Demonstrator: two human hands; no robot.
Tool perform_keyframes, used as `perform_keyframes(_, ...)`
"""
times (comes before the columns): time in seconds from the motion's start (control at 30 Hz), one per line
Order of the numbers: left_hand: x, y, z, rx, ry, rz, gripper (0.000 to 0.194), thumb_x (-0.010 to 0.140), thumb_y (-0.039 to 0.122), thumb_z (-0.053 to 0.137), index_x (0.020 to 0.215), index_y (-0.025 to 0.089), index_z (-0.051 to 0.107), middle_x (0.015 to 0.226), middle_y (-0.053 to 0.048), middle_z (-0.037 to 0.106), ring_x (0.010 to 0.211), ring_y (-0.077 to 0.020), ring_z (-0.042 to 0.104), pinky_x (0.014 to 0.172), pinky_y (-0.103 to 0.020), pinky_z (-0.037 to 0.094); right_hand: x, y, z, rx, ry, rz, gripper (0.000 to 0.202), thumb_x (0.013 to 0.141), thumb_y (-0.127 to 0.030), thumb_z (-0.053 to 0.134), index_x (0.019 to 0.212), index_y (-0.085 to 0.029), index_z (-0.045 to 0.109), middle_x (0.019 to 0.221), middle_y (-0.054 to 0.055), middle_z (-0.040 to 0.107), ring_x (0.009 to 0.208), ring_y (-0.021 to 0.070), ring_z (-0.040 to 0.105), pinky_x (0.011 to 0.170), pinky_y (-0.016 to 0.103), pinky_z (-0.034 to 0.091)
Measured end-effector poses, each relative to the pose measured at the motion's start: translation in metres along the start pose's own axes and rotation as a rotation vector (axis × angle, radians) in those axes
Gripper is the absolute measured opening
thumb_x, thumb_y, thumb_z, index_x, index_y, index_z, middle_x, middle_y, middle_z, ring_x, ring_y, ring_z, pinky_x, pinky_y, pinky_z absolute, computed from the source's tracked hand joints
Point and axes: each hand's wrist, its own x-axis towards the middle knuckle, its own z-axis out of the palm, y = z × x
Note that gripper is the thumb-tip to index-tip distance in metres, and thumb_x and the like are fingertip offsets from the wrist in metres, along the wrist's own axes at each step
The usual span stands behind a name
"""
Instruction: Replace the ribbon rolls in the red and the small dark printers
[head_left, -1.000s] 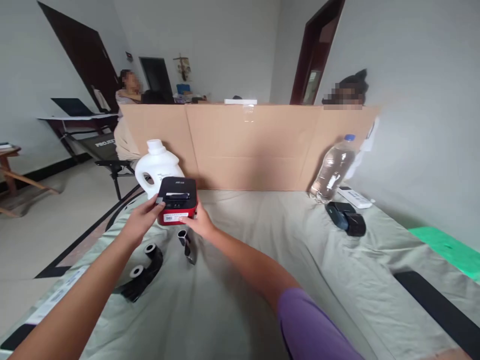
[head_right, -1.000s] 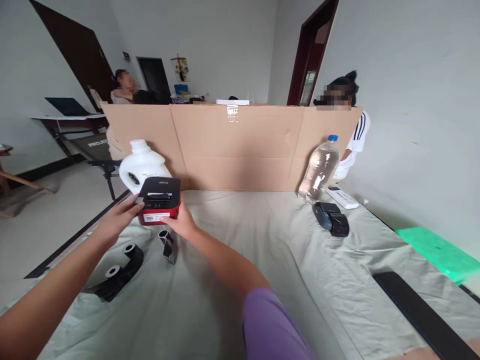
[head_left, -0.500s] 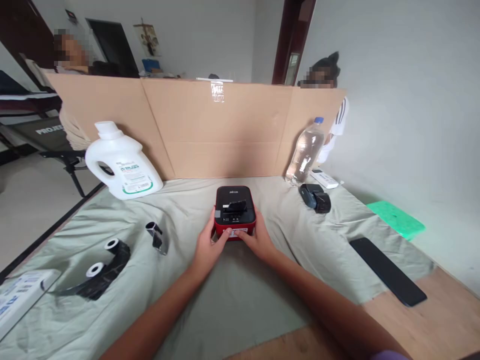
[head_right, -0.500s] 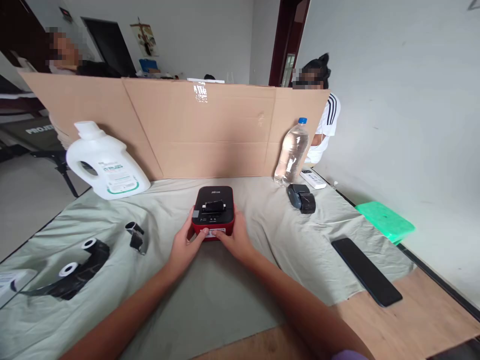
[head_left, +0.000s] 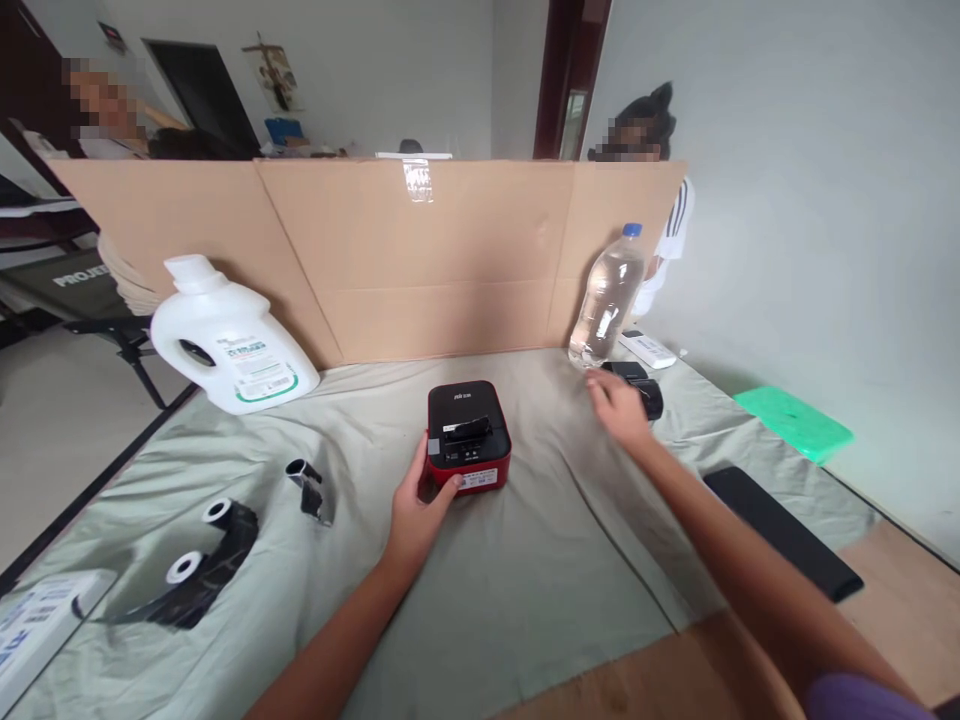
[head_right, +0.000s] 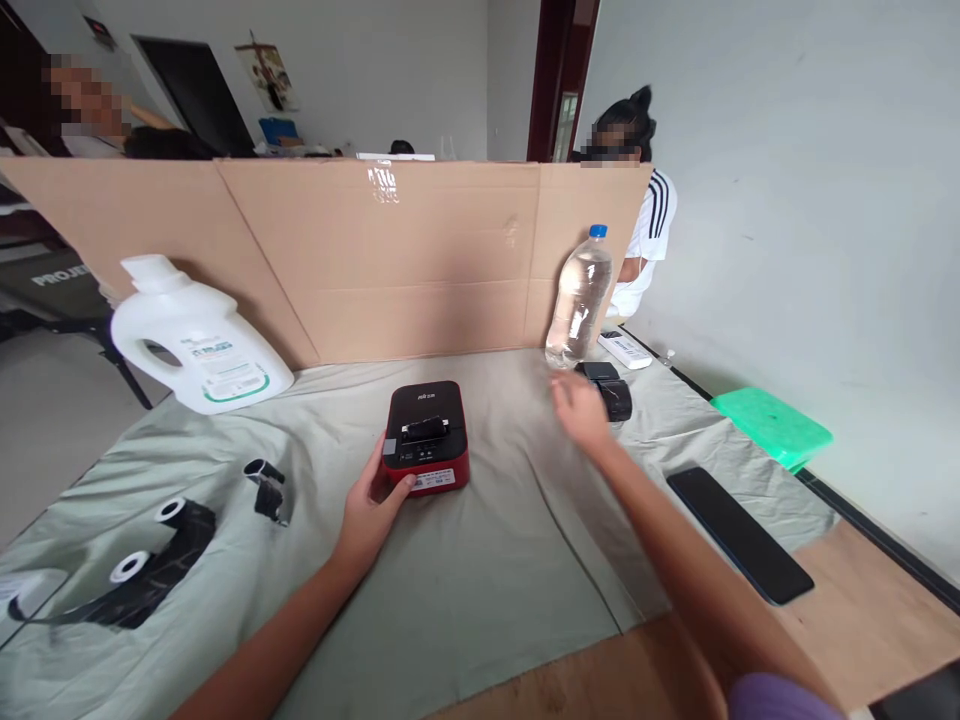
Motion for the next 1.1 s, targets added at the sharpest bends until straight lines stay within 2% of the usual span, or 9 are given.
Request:
perform_keyframes(0.1,0.001,0.0,-0.001,0.004,-0.008,-0.006,0.078,0.086,0.04,0.069,0.154,0.029,0.032,0.153,-0.004,0.046,0.138,-0.0243,0.047,0.118,-0.04,0.039,0.035,0.059,-0.039,-0.371,-0.125,0.149,0.041,0.093,-0.027,0.047,0.124,-0.011,0.068,0.138,0.018,0.059,0.13,0.0329,0.053,0.109,0.044,0.04)
perform_keyframes(0.2,0.001,-0.003,-0.003,0.006,-0.008,-0.003,0.079,0.085,0.041,0.07,0.154,0.029,0.033,0.154,-0.004,0.045,0.14,-0.0254,0.045,0.118,-0.041,0.038,0.039,0.087,-0.047,-0.439,-0.177,0.186,0.045,0.092,-0.03,0.052,0.129,-0.009,0.065,0.143,0.019,0.054,0.132,0.0353,0.051,0.107,0.046,0.041)
perform_keyframes(0.43,0.001,-0.003,-0.006,0.069,-0.003,0.001,0.081,0.084,0.043,0.071,0.154,0.028,0.034,0.154,-0.005,0.045,0.141,-0.0261,0.043,0.119,-0.04,0.035,0.029,0.093,-0.037,-0.639,-0.151,0.013,0.044,0.088,-0.031,0.054,0.125,-0.013,0.067,0.136,0.016,0.061,0.127,0.0325,0.055,0.111,0.045,0.039)
perform_keyframes(0.57,0.001,0.002,-0.006,0.084,0.009,-0.001,0.08,0.084,0.042,0.07,0.154,0.027,0.035,0.154,-0.004,0.045,0.141,-0.0256,0.043,0.119,-0.04,0.035,0.043,0.09,-0.047,-0.655,-0.261,0.089,0.042,0.087,-0.035,0.055,0.121,-0.014,0.07,0.131,0.015,0.065,0.114,0.0326,0.062,0.103,0.045,0.046)
perform_keyframes(0.63,0.001,0.002,-0.006,0.073,0.004,0.001,0.079,0.084,0.042,0.07,0.154,0.028,0.034,0.151,-0.004,0.048,0.138,-0.0249,0.047,0.118,-0.04,0.037,0.048,0.088,-0.052,-0.615,-0.335,0.145,0.046,0.088,-0.037,0.053,0.126,-0.014,0.067,0.136,0.014,0.062,0.119,0.0334,0.06,0.104,0.045,0.045)
perform_keyframes(0.77,0.001,0.001,-0.007,0.036,-0.031,0.036,0.08,0.085,0.042,0.069,0.155,0.027,0.032,0.146,-0.004,0.054,0.133,-0.0241,0.053,0.115,-0.04,0.041,0.044,0.079,-0.056,-0.563,-0.375,0.203,0.051,0.093,-0.035,0.045,0.136,-0.011,0.059,0.147,0.016,0.051,0.134,0.0342,0.049,0.111,0.051,0.037)
perform_keyframes(0.87,0.001,0.0,-0.008,0.036,-0.039,0.07,0.078,0.086,0.041,0.068,0.155,0.026,0.033,0.146,-0.005,0.054,0.134,-0.0244,0.052,0.115,-0.04,0.041,0.023,0.057,-0.046,-0.588,-0.214,0.155,0.055,0.092,-0.034,0.044,0.141,-0.008,0.052,0.151,0.02,0.044,0.141,0.0377,0.038,0.114,0.062,0.026)
perform_keyframes(0.97,0.0,0.0,-0.008,0.043,-0.034,0.104,0.076,0.087,0.04,0.067,0.154,0.028,0.033,0.149,-0.005,0.051,0.136,-0.0251,0.05,0.116,-0.04,0.04,-0.009,0.02,-0.024,-0.465,-0.072,0.008,0.058,0.092,-0.032,0.043,0.145,-0.008,0.046,0.152,0.021,0.043,0.143,0.0356,0.037,0.116,0.061,0.025)
perform_keyframes(1.1,0.002,-0.001,-0.01,0.054,-0.039,0.117,0.075,0.086,0.04,0.068,0.153,0.028,0.035,0.146,-0.007,0.053,0.13,-0.0261,0.055,0.112,-0.041,0.044,-0.047,-0.037,0.017,-0.079,-0.198,-0.137,0.06,0.089,-0.032,0.047,0.147,-0.015,0.046,0.149,0.014,0.049,0.138,0.0292,0.045,0.118,0.052,0.031)
